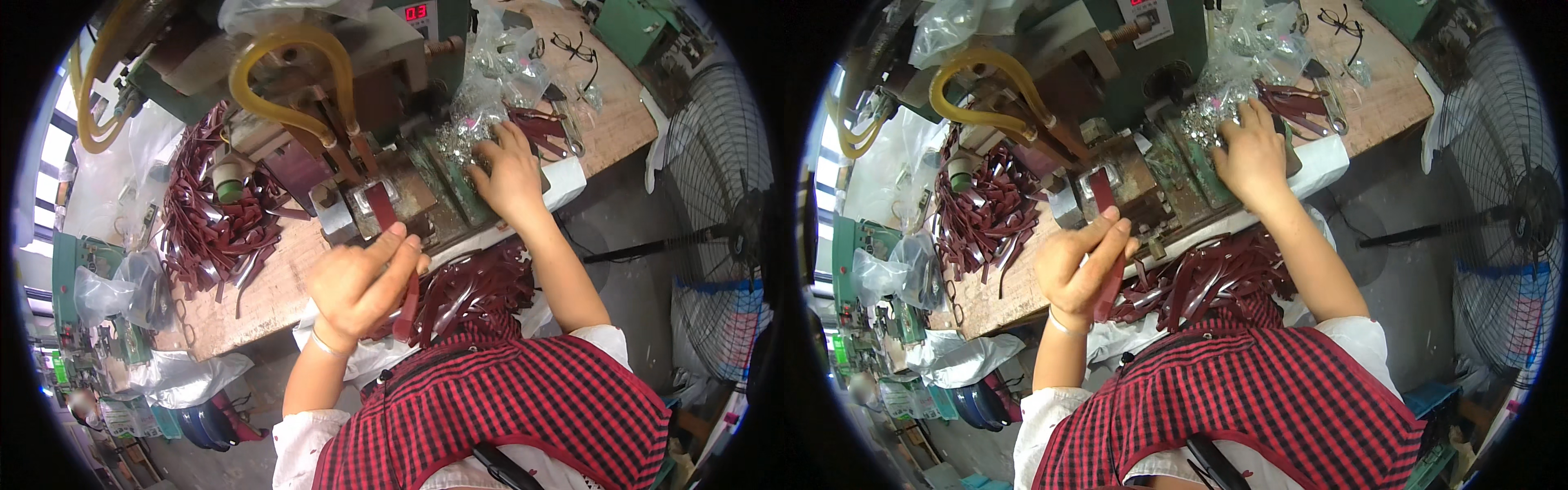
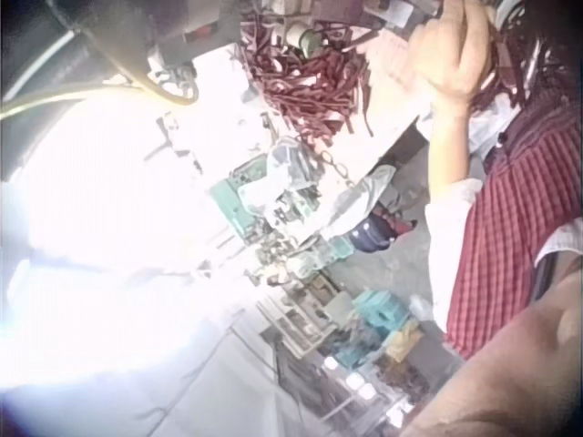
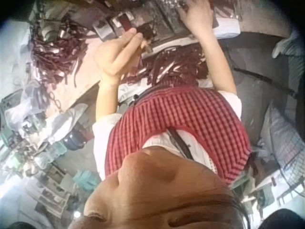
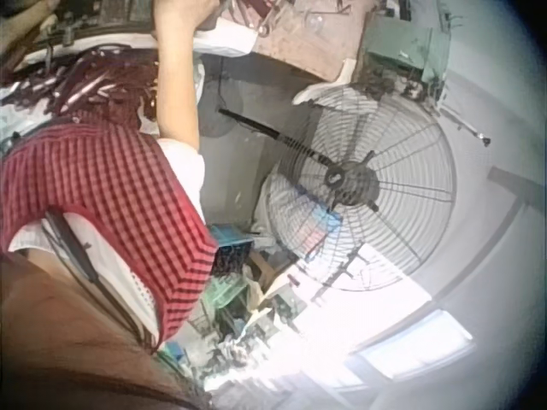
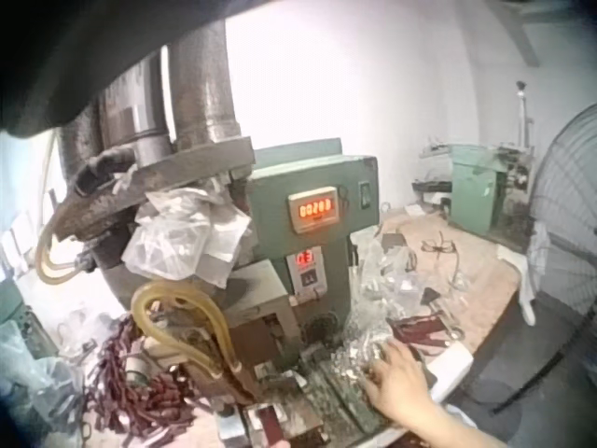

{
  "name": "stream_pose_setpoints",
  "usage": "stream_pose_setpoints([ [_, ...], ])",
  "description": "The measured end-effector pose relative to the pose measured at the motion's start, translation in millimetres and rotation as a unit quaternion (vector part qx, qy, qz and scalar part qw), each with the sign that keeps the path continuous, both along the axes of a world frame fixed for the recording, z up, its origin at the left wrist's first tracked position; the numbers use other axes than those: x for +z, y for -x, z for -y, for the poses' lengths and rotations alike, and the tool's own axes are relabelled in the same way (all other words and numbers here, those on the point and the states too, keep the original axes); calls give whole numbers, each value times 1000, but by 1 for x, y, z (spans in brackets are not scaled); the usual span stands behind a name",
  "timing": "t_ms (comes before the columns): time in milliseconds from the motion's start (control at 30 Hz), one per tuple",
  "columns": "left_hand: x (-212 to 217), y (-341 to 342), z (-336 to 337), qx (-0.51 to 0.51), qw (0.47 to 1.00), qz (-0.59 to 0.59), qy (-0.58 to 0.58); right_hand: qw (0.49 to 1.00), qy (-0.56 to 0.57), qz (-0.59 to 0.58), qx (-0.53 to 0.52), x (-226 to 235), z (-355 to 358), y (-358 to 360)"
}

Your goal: The person repeatedly picks maroon leather straps and small metal buckles from piles on the table, places them into a press machine, and removes the assembled buckle-and-strap units. The finished items accumulate on the table throughout the clip.

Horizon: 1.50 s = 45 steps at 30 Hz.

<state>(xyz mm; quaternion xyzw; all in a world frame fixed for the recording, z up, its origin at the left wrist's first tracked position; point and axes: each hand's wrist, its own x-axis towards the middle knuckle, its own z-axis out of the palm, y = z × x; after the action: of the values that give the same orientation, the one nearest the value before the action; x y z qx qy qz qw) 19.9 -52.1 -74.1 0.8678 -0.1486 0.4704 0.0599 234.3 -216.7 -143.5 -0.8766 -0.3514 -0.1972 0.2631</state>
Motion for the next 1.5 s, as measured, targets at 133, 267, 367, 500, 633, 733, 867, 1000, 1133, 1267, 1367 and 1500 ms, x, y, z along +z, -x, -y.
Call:
stream_pose_setpoints([
  [133,-3,-3,-4,-14,1000,3,3,998,-53,-21,4,-27,7,-12],
  [267,-3,-6,-6,-26,1000,9,14,996,-81,24,43,-19,-3,-11],
  [367,-3,-4,-5,-19,999,7,29,995,-38,21,85,-4,-15,-8],
  [500,4,43,22,82,980,-93,154,995,-20,56,81,-2,-16,-6],
  [633,-14,109,-20,320,940,7,122,996,10,77,48,-22,13,-12],
  [733,7,150,-76,459,879,-24,129,995,-38,76,50,-13,10,-6],
  [867,-7,177,-132,480,864,-141,58,991,-126,-34,17,6,-5,3],
  [1000,-85,173,-169,502,817,-281,33,955,-225,-190,45,-7,-13,-9],
  [1133,-127,158,-174,479,862,-116,116,951,-231,-205,15,-11,14,-5],
  [1267,-124,141,-170,334,811,28,479,914,-299,-275,-11,-7,49,4],
  [1367,-90,131,-162,207,767,4,607,848,-390,-356,40,-14,47,1],
  [1500,-76,87,-135,126,798,-85,584,827,-361,-411,134,37,1,24],
])
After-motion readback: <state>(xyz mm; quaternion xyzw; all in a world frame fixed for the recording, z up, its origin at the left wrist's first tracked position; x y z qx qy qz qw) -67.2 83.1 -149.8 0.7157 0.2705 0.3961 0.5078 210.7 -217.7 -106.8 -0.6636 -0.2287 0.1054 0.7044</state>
